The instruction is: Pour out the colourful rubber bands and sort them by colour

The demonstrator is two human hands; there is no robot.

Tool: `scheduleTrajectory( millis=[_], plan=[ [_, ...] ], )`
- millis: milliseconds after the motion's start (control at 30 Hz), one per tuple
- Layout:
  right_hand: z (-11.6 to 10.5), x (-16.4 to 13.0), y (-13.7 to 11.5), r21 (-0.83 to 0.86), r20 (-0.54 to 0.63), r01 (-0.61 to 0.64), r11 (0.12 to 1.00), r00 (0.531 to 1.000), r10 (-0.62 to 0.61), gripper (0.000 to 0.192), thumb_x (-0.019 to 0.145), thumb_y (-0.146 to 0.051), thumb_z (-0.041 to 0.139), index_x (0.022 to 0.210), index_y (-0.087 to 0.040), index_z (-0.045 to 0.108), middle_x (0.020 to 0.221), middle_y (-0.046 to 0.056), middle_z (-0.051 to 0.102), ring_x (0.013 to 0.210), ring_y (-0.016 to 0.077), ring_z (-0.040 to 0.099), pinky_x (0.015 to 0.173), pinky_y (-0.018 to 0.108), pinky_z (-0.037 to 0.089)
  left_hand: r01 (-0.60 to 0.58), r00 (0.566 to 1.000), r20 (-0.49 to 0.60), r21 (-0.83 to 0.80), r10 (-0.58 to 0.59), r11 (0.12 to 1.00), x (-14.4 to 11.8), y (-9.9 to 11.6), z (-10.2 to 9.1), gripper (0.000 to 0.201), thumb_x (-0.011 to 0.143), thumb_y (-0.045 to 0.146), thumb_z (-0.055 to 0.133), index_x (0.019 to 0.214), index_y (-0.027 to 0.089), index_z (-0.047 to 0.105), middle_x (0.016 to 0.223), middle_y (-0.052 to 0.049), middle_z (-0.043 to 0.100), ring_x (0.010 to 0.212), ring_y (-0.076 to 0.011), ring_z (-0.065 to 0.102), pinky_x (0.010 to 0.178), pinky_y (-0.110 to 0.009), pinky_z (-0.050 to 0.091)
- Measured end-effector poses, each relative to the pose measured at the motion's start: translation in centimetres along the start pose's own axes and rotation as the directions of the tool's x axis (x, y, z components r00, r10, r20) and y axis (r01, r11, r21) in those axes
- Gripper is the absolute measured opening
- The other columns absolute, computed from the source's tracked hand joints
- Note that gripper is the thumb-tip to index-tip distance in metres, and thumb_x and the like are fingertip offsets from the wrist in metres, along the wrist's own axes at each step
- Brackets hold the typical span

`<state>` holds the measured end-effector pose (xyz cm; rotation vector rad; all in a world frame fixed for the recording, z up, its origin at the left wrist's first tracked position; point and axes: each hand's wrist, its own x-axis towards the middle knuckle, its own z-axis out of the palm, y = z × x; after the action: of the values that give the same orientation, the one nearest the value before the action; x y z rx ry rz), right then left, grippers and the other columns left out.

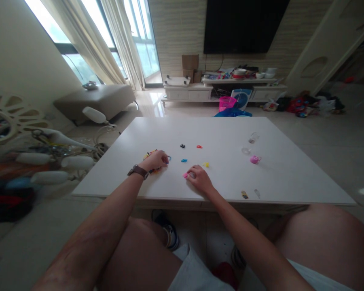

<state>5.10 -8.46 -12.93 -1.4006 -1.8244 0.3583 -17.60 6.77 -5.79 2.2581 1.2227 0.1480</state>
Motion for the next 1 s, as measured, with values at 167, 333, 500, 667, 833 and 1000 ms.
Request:
scheduleTrajectory(
  millis=[167, 333, 500, 667, 833, 1000],
  plan=[
    [0.0, 0.0, 0.0, 0.043, 0.004, 0.054, 0.998, 0.999, -0.054, 0.011, 0.089, -0.019, 0.065, 0.098, -0.021, 0.069, 0.1, 0.006, 0.067, 0.099, 0.0208, 0.058, 0.09, 0.034, 0.045, -0.089, 0.986, 0.127, -0.165, 0.111, 0.982, 0.2, 1.0, 1.0, 0.018, 0.064, 0.024, 0.074, 0.078, 0.012, 0.076, 0.07, -0.004, 0.072, 0.064, -0.0151, 0.061, 0.061, -0.024, 0.044],
    [-0.2, 0.1, 0.1, 0.077, -0.024, 0.082, 0.994, 0.997, -0.08, 0.01, 0.093, -0.026, 0.064, 0.1, -0.022, 0.07, 0.097, 0.006, 0.071, 0.096, 0.0213, 0.06, 0.087, 0.035, 0.046, -0.186, 0.962, 0.162, -0.192, 0.218, 0.964, 0.4, 3.9, 2.4, 0.019, 0.066, 0.024, 0.074, 0.079, 0.011, 0.076, 0.067, -0.005, 0.071, 0.059, -0.0136, 0.058, 0.055, -0.023, 0.04],
    [0.0, 0.2, 0.2, 0.115, -0.114, 0.054, 0.992, 0.993, -0.041, 0.005, 0.091, -0.024, 0.068, 0.089, -0.021, 0.072, 0.087, 0.004, 0.072, 0.086, 0.0201, 0.061, 0.08, 0.033, 0.046, -0.306, 0.929, 0.161, -0.176, 0.334, 0.936, 0.7, 6.3, 3.4, 0.015, 0.068, 0.02, 0.069, 0.078, 0.01, 0.075, 0.064, -0.004, 0.07, 0.057, -0.0118, 0.056, 0.056, -0.023, 0.039],
    [-0.3, 0.2, 0.4, 0.135, -0.196, -0.001, 0.991, 0.98, 0.028, 0.007, 0.088, -0.02, 0.067, 0.081, -0.021, 0.07, 0.08, 0.003, 0.069, 0.078, 0.0187, 0.061, 0.073, 0.031, 0.046, -0.299, 0.93, 0.15, -0.226, 0.337, 0.927, 1.1, 7.0, 3.3, 0.014, 0.068, 0.02, 0.069, 0.076, 0.01, 0.074, 0.064, -0.004, 0.07, 0.057, -0.012, 0.057, 0.056, -0.022, 0.041],
    [-2.5, -0.2, 2.4, -0.117, -0.391, -0.109, 0.987, 0.919, 0.055, 0.01, 0.088, -0.019, 0.061, 0.08, -0.021, 0.066, 0.083, 0.005, 0.069, 0.087, 0.0231, 0.057, 0.085, 0.037, 0.043, -0.2, 0.969, 0.097, -0.235, 0.228, 0.951, 0.8, 6.7, 2.5, 0.012, 0.067, 0.018, 0.069, 0.075, 0.01, 0.073, 0.064, -0.005, 0.071, 0.057, -0.0136, 0.06, 0.055, -0.022, 0.042],
    [-4.0, -0.3, 4.6, -0.239, -0.424, -0.288, 0.927, 0.89, 0.168, 0.009, 0.084, -0.019, 0.062, 0.076, -0.021, 0.065, 0.085, 0.006, 0.067, 0.089, 0.025, 0.053, 0.084, 0.037, 0.041, -0.174, 0.978, 0.083, -0.175, 0.19, 0.969, 0.2, 6.4, 1.8, 0.014, 0.069, 0.019, 0.07, 0.079, 0.011, 0.076, 0.066, -0.006, 0.073, 0.061, -0.0152, 0.064, 0.059, -0.023, 0.045]
  ],
)
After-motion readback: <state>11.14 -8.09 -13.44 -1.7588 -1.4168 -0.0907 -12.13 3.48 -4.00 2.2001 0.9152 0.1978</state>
